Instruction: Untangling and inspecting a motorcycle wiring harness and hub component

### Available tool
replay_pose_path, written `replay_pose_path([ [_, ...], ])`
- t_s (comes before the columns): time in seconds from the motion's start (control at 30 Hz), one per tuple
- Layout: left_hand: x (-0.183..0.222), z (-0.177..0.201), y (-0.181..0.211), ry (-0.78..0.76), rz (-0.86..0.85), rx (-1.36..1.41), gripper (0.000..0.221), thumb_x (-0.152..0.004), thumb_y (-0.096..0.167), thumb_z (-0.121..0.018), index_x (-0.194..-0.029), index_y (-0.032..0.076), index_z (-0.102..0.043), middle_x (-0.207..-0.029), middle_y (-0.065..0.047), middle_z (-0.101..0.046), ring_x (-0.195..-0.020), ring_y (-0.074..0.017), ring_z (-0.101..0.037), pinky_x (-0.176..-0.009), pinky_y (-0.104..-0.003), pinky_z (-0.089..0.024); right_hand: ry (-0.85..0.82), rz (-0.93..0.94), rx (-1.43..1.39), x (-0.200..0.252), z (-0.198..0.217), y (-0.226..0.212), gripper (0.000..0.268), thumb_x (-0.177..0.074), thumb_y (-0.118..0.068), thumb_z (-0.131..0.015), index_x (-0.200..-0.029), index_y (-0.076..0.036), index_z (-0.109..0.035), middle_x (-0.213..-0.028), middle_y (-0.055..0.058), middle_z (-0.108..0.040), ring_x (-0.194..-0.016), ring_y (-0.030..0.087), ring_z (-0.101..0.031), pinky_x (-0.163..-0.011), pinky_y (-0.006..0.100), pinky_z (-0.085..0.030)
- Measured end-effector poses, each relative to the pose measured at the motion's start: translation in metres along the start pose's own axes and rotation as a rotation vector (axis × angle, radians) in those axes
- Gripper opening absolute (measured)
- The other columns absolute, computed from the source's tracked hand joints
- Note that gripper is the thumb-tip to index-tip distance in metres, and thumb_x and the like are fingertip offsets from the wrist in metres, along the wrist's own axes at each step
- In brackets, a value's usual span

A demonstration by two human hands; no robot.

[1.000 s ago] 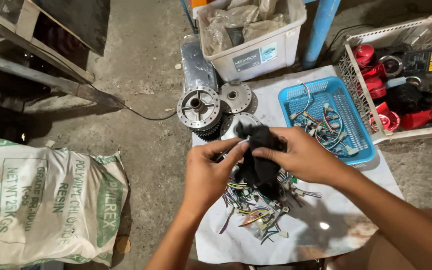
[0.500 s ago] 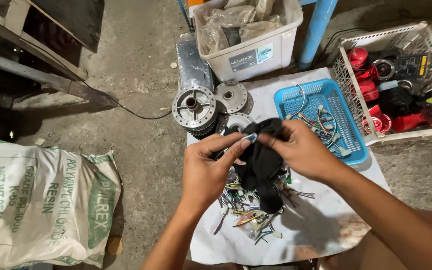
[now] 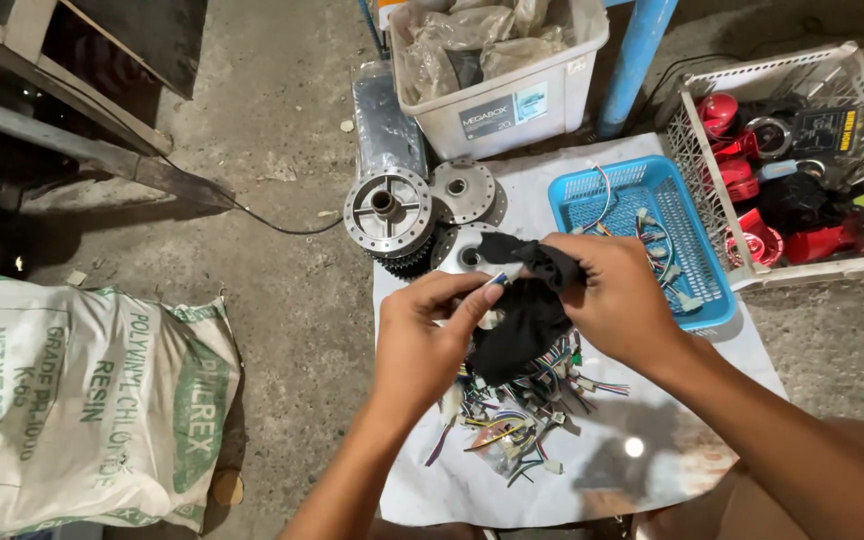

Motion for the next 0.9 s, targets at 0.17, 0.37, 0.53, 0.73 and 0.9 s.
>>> replay_pose_path([
  [0.17,0.0,-0.003,0.002,0.054,-0.055,-0.037,0.011,-0.086,0.018,-0.084,-0.096,0.014,-0.084,-0.076,-0.009,-0.077,-0.069,-0.0152,-0.073,-0.069,-0.031,-0.059,0.087,-0.108,-0.139,-0.002,0.003,0.004,0.012,-0.086,0.002,-0.074,-0.083,-0.009,-0.075,-0.066,0.004,-0.067,-0.067,0.011,-0.054,-0.067,0.028,-0.05],
  [0.37,0.007,-0.008,0.011,0.068,-0.059,-0.023,0.013,-0.085,0.02,-0.085,-0.095,0.013,-0.084,-0.077,-0.01,-0.078,-0.069,-0.0142,-0.071,-0.067,-0.031,-0.058,0.112,-0.016,-0.215,0.001,-0.001,-0.005,0.015,-0.078,-0.006,-0.089,-0.087,-0.007,-0.077,-0.075,0.006,-0.07,-0.07,0.013,-0.057,-0.069,0.027,-0.05],
  [0.53,0.008,-0.007,0.013,0.055,-0.07,-0.045,0.012,-0.084,0.02,-0.085,-0.095,0.015,-0.084,-0.077,-0.008,-0.078,-0.067,-0.0157,-0.073,-0.068,-0.032,-0.058,0.11,0.022,-0.271,-0.001,0.0,-0.01,0.009,-0.081,-0.006,-0.089,-0.082,-0.009,-0.08,-0.074,0.004,-0.073,-0.066,0.011,-0.061,-0.07,0.024,-0.053],
  [0.73,0.008,-0.004,0.007,0.054,-0.06,-0.015,0.009,-0.087,0.016,-0.082,-0.095,0.014,-0.084,-0.077,-0.007,-0.079,-0.068,-0.0105,-0.067,-0.071,-0.031,-0.057,0.133,0.018,-0.28,0.004,-0.006,-0.011,0.009,-0.079,-0.006,-0.089,-0.083,-0.008,-0.081,-0.072,0.006,-0.072,-0.066,0.012,-0.061,-0.067,0.026,-0.052],
  [0.9,0.005,0.001,0.013,0.141,-0.147,0.076,0.01,-0.085,0.011,-0.082,-0.095,0.012,-0.083,-0.087,-0.014,-0.077,-0.082,-0.0206,-0.069,-0.077,-0.036,-0.057,0.182,-0.145,-0.304,0.007,-0.007,0.003,0.016,-0.085,-0.007,-0.085,-0.075,-0.004,-0.073,-0.062,0.004,-0.065,-0.067,0.007,-0.054,-0.062,0.021,-0.045],
])
Point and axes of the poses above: each hand's wrist, its own x-axis away from the middle knuckle, its own z-axis out of the back of the hand, y = z × x, the point moved 3 cm from there along -x, towards the middle knuckle
